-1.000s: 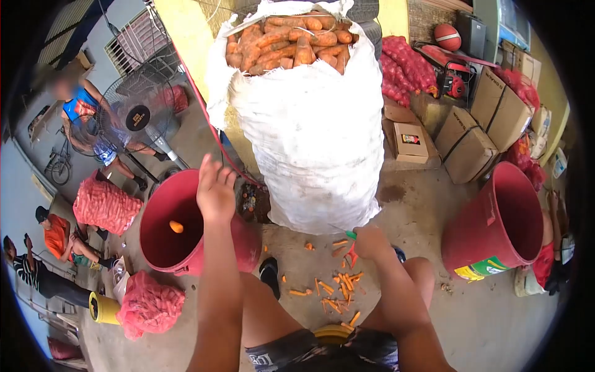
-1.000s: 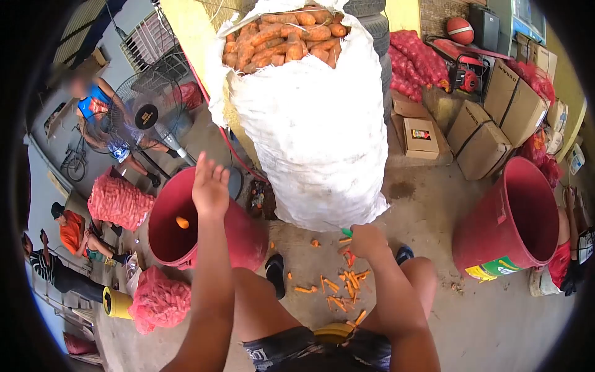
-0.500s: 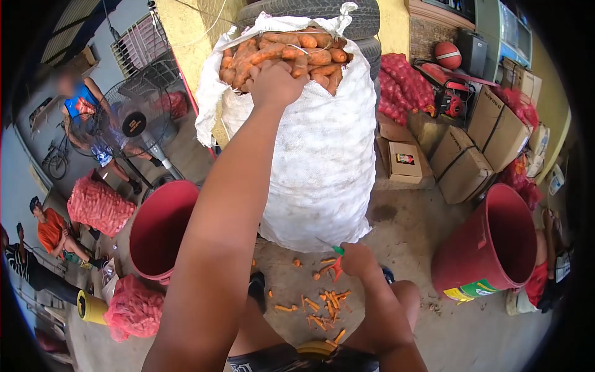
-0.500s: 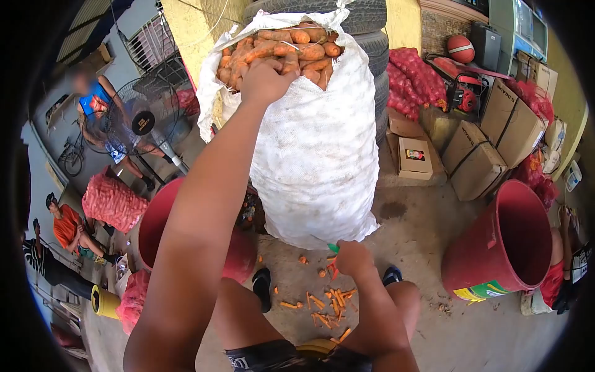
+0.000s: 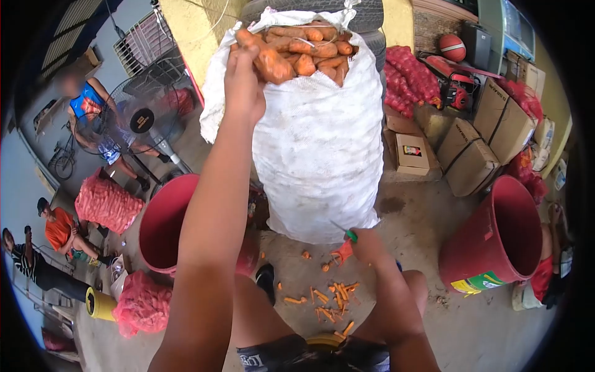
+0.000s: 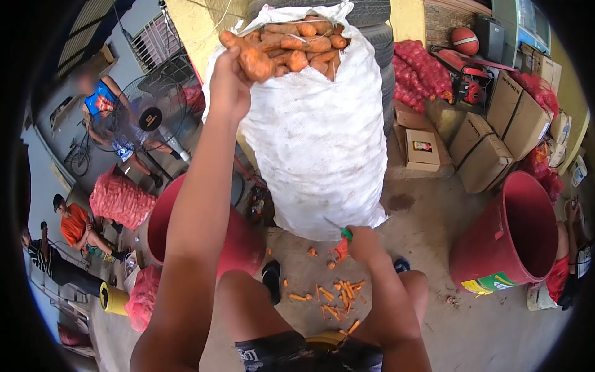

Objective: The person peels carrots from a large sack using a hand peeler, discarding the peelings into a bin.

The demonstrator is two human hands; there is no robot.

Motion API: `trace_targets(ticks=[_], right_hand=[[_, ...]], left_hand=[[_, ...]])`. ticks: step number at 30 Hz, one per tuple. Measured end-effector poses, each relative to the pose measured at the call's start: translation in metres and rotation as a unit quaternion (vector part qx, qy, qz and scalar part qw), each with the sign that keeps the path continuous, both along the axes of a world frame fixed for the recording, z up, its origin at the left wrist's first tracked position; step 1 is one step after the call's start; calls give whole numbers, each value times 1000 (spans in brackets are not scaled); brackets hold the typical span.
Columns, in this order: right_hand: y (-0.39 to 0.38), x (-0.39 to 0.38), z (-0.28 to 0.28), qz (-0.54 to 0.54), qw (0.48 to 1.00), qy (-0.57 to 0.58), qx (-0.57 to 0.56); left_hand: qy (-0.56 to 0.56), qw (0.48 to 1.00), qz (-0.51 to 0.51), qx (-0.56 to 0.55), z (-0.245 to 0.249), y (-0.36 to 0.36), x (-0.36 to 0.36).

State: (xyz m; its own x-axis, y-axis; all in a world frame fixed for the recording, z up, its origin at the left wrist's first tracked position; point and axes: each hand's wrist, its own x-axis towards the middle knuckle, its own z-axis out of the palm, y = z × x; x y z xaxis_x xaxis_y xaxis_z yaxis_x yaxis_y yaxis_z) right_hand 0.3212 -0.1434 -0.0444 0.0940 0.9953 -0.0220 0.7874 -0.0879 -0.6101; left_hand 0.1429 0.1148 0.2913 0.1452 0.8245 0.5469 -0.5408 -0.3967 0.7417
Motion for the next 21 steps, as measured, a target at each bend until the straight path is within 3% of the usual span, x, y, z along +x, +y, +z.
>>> trace_targets(ticks=[2, 4, 6, 9, 12, 14, 16, 21], right_hand=[[-1, -5, 8, -40, 997, 46, 52], [-3, -11, 23, -42, 995, 62, 62], [-3, -18, 24, -49, 993, 77, 68], [-3, -25, 20, -25, 988, 125, 85], [-7, -40, 28, -15, 989, 137, 56], [-5, -48, 18, -1, 993, 110, 29], [-2, -55, 11, 5, 995, 97, 19], [6, -65, -15, 50, 995, 25, -83]], left_hand=[[23, 999, -36, -15, -29, -48, -15], [96, 982, -89, -138, -70, -77, -32], [166, 970, -126, -128, -136, -84, -52], [250, 950, -104, -159, -227, -113, -73], [265, 933, -117, -214, -301, -140, -90], [264, 922, -125, -254, -328, -159, -97], [343, 912, -67, -215, -340, -179, -100], [461, 876, -35, -138, -349, -204, -109]])
